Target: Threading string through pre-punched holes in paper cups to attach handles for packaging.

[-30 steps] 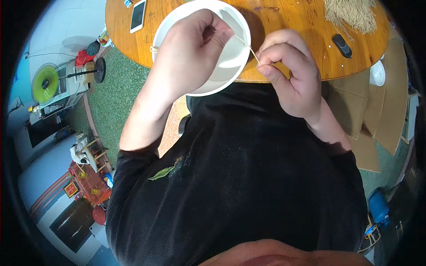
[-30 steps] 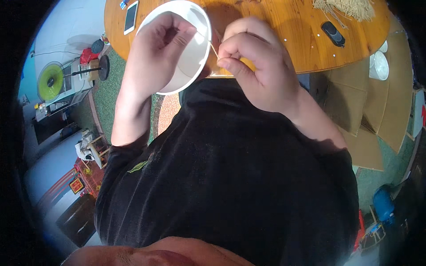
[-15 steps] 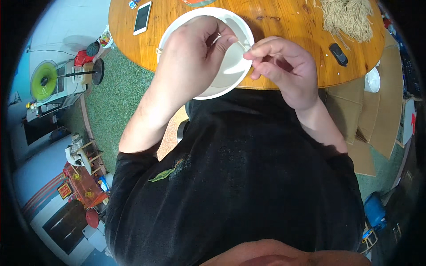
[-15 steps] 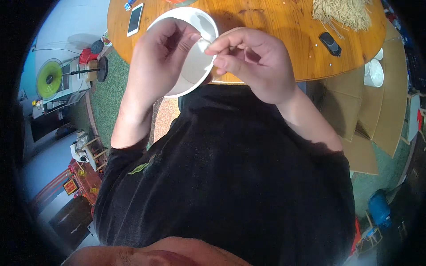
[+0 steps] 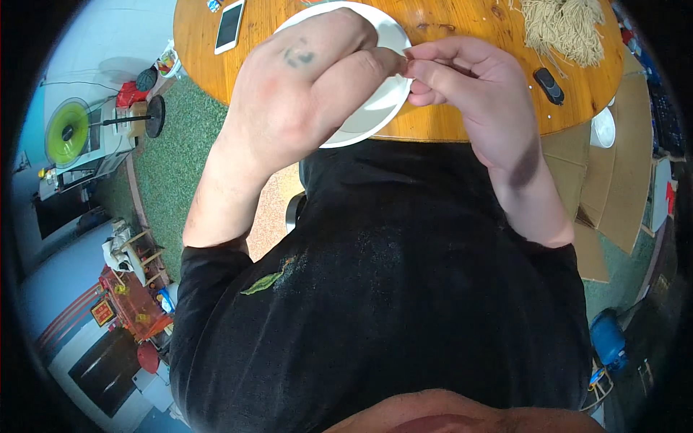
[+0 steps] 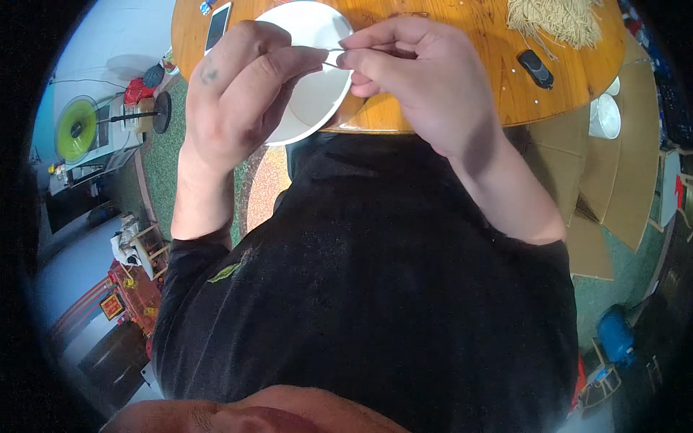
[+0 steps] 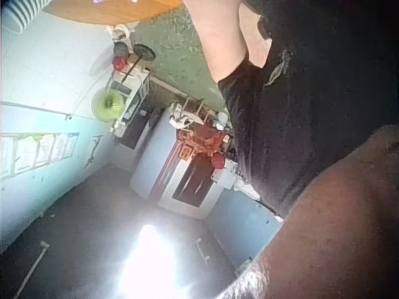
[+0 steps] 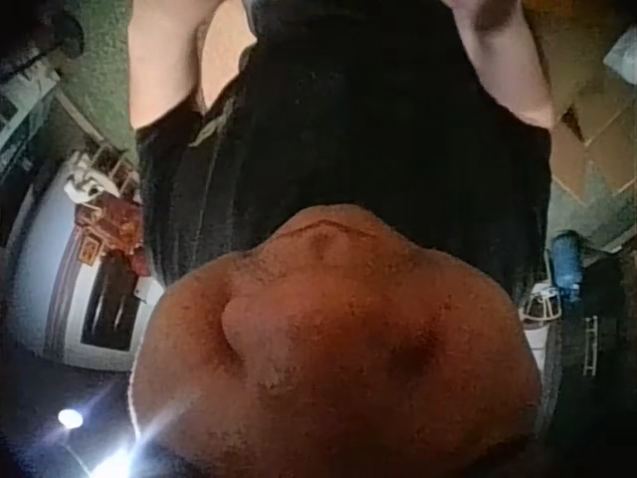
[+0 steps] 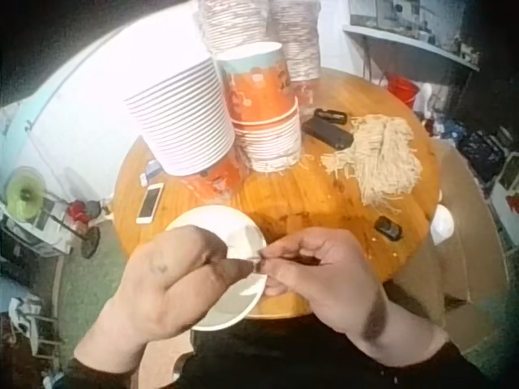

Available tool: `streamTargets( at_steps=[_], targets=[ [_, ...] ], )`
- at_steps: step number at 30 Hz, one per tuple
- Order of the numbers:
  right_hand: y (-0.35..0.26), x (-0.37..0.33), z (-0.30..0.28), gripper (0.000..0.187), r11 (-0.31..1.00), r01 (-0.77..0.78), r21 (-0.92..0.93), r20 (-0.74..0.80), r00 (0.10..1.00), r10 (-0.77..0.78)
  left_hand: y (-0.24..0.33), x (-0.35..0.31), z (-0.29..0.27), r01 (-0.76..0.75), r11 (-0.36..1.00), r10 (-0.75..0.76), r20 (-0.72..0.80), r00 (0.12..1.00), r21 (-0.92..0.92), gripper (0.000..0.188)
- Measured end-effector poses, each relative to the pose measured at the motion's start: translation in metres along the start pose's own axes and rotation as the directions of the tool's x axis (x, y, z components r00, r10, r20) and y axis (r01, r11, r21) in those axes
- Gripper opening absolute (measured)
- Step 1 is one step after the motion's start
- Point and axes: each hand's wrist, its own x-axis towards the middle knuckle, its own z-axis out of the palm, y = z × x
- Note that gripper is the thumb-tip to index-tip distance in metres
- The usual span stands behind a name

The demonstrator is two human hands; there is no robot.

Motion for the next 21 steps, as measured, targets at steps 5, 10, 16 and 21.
streamTargets(
  at_steps=[5,10,16,21],
  targets=[
    [-0.013,0.004,-0.006,0.017,0.977,0.023,-0.211,0.151,0.988,0.009,-0.015,0.012,0.004,-0.1,0.991,0.101,0.013,0.995,-0.089,0.022],
    [-0.021,0.006,-0.012,0.015,0.976,-0.076,-0.204,0.209,0.971,0.119,-0.018,0.015,0.023,-0.112,0.983,0.087,-0.164,0.983,-0.145,0.023],
    [-0.023,0.013,-0.022,0.013,0.954,-0.041,-0.296,0.314,0.939,0.138,-0.021,0.011,0.02,-0.059,0.979,0.051,-0.043,0.998,-0.197,0.023],
    [-0.015,0.012,-0.025,0.013,0.967,-0.026,-0.252,0.295,0.95,0.102,-0.007,0.013,0.036,0.132,0.989,-0.141,-0.173,0.975,-0.065,0.021]
  ],
)
